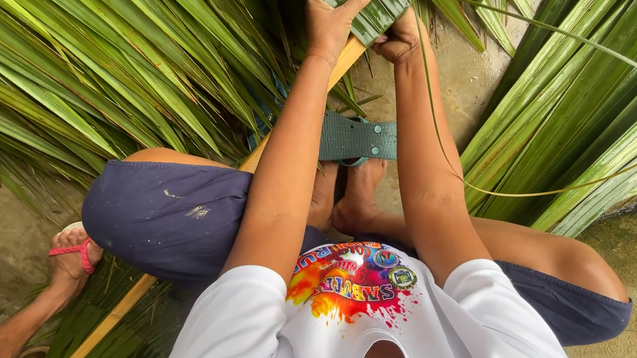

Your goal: A person is weaving palm leaves over a wooden stick to create a thatched mat or roof section.

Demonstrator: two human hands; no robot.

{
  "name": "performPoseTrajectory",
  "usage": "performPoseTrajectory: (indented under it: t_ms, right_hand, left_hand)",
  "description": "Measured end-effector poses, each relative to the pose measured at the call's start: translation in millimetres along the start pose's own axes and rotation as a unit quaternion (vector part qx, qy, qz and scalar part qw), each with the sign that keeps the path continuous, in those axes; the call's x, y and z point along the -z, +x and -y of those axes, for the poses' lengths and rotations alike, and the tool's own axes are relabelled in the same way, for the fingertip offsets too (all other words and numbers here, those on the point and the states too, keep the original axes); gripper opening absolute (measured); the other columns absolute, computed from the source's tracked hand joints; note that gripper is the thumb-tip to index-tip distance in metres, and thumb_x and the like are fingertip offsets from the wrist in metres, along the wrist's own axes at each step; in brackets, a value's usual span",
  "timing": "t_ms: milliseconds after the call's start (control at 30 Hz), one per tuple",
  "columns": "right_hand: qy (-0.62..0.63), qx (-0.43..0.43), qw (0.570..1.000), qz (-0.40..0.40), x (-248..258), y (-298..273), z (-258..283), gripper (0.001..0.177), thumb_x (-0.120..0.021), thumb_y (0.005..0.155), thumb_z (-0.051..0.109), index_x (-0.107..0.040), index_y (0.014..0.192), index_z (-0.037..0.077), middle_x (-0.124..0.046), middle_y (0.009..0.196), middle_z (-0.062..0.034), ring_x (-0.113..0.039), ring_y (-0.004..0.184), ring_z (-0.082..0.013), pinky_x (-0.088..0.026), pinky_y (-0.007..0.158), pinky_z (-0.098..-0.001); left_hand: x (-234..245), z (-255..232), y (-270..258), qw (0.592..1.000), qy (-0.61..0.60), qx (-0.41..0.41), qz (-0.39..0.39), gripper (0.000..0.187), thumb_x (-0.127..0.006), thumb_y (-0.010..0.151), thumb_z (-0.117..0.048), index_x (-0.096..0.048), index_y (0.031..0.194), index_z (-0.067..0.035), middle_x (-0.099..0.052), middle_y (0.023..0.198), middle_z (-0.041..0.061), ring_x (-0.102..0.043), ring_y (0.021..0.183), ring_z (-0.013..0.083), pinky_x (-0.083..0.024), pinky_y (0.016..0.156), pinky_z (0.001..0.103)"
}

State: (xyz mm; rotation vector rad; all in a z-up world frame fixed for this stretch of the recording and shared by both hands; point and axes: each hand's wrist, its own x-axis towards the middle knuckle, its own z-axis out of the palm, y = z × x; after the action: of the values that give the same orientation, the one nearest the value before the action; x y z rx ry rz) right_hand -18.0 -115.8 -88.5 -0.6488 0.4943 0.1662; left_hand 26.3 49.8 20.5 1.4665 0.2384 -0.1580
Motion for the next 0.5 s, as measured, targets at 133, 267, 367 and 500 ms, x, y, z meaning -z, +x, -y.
performPoseTrajectory:
  t_ms: [133, 267, 367, 500]
  right_hand:
    - [0.011, -0.016, 1.0, 0.009, -0.3, 0.9, -1.5, 0.006, -0.065, 0.094, 0.008, -0.067, 0.092, 0.002, -0.056, 0.071, -0.0032, -0.045, 0.057, -0.0091, -0.038, 0.051, -0.023]
    - [0.031, -0.038, 0.999, 0.02, 1.7, 2.1, -1.8, 0.007, -0.064, 0.095, 0.009, -0.066, 0.092, 0.002, -0.054, 0.071, -0.0029, -0.043, 0.056, -0.0089, -0.037, 0.05, -0.0227]
    - [0.044, -0.053, 0.997, 0.026, 3.9, 1.9, -2.3, 0.008, -0.064, 0.095, 0.01, -0.066, 0.093, 0.003, -0.053, 0.07, -0.0026, -0.043, 0.056, -0.0088, -0.036, 0.049, -0.0225]
    - [0.063, -0.075, 0.994, 0.038, 2.5, 2.5, -2.6, 0.009, -0.063, 0.096, 0.011, -0.066, 0.093, 0.003, -0.052, 0.069, -0.0022, -0.041, 0.055, -0.0087, -0.035, 0.048, -0.0222]
  left_hand:
    - [0.5, 4.3, 0.6, 1.0, -0.006, 0.0, -0.001, 0.023, -0.087, 0.072, -0.017, -0.077, 0.081, 0.002, -0.08, 0.073, 0.011, -0.073, 0.053, 0.0147, -0.063, 0.049, 0.026]
    - [0.4, 4.2, 0.3, 1.0, -0.015, -0.007, 0.005, 0.022, -0.087, 0.073, -0.017, -0.077, 0.082, 0.0, -0.08, 0.074, 0.009, -0.073, 0.055, 0.0142, -0.063, 0.05, 0.027]
    - [0.3, 3.5, 0.0, 1.0, -0.009, -0.011, 0.006, 0.021, -0.087, 0.073, -0.018, -0.077, 0.08, 0.0, -0.079, 0.072, 0.009, -0.072, 0.053, 0.0134, -0.062, 0.049, 0.026]
    - [0.5, 2.1, -0.8, 1.0, -0.021, -0.01, 0.007, 0.021, -0.086, 0.074, -0.017, -0.076, 0.081, -0.001, -0.079, 0.073, 0.008, -0.071, 0.054, 0.0137, -0.062, 0.05, 0.026]
